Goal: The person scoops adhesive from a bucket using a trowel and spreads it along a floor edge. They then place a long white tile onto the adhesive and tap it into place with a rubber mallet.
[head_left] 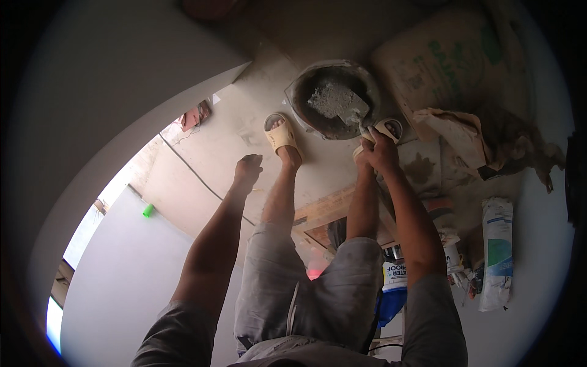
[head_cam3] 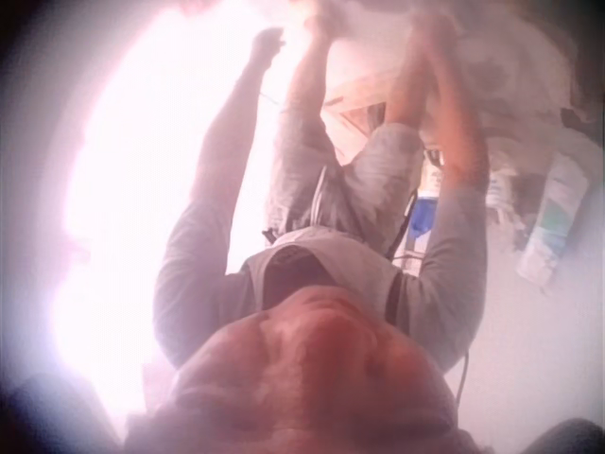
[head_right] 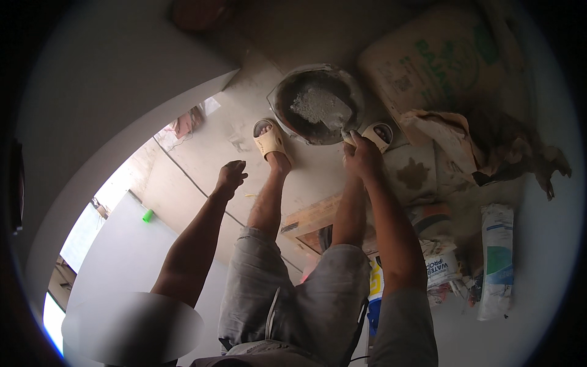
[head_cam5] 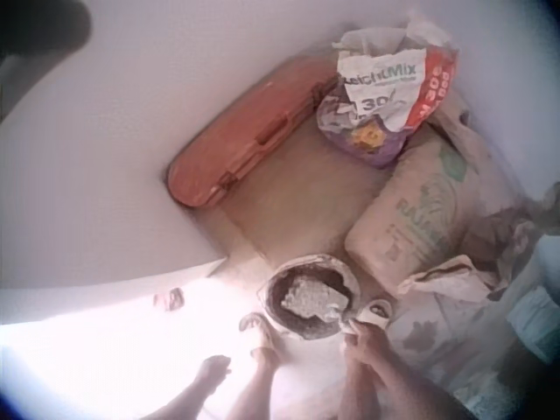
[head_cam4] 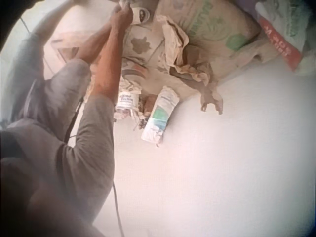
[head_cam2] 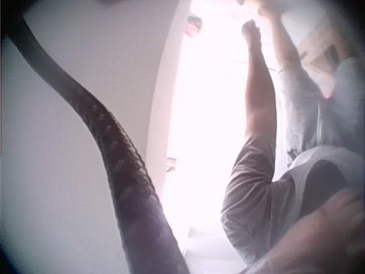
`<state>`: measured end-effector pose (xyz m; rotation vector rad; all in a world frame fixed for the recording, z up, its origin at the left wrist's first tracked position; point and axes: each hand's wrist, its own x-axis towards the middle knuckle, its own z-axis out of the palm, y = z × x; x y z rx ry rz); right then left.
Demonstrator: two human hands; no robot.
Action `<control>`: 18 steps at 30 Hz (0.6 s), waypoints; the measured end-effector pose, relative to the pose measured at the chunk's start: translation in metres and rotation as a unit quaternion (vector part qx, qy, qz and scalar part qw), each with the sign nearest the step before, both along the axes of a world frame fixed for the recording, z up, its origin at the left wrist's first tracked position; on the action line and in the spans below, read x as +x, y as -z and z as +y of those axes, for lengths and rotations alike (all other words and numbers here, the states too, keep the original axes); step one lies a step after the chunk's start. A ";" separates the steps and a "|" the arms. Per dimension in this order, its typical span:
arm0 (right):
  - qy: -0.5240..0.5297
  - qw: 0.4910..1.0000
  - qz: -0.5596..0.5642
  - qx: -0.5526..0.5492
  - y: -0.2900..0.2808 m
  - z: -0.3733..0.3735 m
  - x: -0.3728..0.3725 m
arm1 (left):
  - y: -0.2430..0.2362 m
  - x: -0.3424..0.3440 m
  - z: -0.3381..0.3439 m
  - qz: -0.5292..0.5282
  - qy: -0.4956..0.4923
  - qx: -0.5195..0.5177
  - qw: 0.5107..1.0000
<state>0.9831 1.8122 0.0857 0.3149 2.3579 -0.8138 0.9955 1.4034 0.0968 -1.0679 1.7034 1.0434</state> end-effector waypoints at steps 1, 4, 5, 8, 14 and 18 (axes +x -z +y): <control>0.004 1.000 -0.003 0.008 -0.004 0.002 0.002 | -0.002 -0.001 0.002 -0.005 -0.019 0.003 1.000; 0.018 1.000 -0.013 0.001 -0.014 0.014 0.019 | -0.004 -0.005 0.006 -0.008 -0.029 0.016 0.999; 0.024 1.000 -0.017 -0.007 -0.016 0.017 0.027 | -0.003 -0.006 0.007 -0.008 -0.024 0.021 0.999; 0.023 0.998 -0.047 -0.018 -0.030 0.019 0.028 | 0.003 0.000 0.011 0.041 -0.062 0.032 0.997; 0.069 0.996 -0.016 -0.061 -0.038 0.002 0.040 | 0.001 -0.009 0.013 0.009 -0.046 0.025 0.999; 0.156 0.981 -0.106 -0.036 -0.043 -0.018 0.049 | -0.002 -0.004 0.001 0.010 -0.051 0.022 0.998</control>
